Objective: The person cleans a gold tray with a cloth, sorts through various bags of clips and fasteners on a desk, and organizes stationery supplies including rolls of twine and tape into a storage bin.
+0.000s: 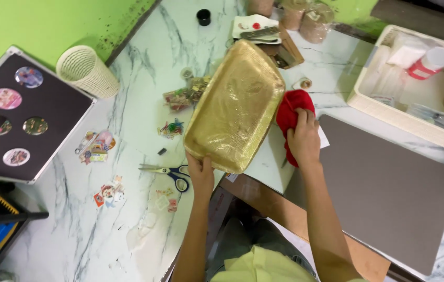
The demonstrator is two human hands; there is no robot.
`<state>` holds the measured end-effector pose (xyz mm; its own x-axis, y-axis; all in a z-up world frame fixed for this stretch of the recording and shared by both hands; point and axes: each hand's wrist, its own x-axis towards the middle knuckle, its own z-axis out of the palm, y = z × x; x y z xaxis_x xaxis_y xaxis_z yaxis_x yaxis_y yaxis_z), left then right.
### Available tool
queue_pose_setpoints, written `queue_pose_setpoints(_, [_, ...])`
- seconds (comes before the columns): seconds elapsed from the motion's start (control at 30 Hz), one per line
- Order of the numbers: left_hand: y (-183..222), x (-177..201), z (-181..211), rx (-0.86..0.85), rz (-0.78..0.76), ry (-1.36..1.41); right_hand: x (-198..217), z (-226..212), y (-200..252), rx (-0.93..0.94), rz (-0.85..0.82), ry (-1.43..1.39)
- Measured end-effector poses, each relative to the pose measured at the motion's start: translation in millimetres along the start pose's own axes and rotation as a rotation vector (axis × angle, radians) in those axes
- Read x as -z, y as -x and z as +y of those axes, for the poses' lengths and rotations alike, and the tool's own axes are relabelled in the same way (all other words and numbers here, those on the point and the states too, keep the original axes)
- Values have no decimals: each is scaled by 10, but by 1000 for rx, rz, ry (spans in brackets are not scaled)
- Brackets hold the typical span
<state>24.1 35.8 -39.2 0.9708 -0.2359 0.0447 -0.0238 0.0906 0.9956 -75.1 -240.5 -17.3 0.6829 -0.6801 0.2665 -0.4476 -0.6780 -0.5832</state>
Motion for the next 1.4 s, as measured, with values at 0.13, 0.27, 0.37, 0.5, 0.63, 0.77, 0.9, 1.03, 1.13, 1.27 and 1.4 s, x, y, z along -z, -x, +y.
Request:
queue_pose_setpoints(0.13, [2,122,462,73,120,-55,-246,-49,123,54,-135,3])
queue_pose_setpoints(0.27, [-228,376,448,124,197,167,-789,-188,87,294,-9,41])
queue_pose_setpoints(0.37, [-429,589,310,161,231,165,-830,-723,-9,-2,-366,-599])
queue_pose_setpoints(0.5, [-729,710,535,230,222,232,-1052,-1224,-168,-368,-731,-1324])
queue_pose_setpoints(0.63, [-1213,859,591,208,186,196,-1356,-1560,-569,-271,-756,-1246])
queue_pose_setpoints(0.77, [-1875,958,421,146,170,356,-1988,-1776,-1072,-279,-674,-1302])
queue_pose_setpoints(0.9, [-2514,1029,132,29,169,293,-2524,-2138,-1521,-312,-599,-1346])
queue_pose_setpoints(1.03, [-2922,965,-16,-22,135,98,-3084,-2354,-1879,-276,-546,-1194])
queue_pose_setpoints(1.13, [-3209,928,-40,120,176,65,-3455,-2479,-2098,-292,-521,-1179])
queue_pose_setpoints(1.27, [-3448,1022,-310,97,263,95,-3793,-2546,-2183,-336,-562,-1190])
queue_pose_setpoints(1.4, [-3596,1124,-352,113,373,20,-3883,-2690,-2313,-292,-731,-1229])
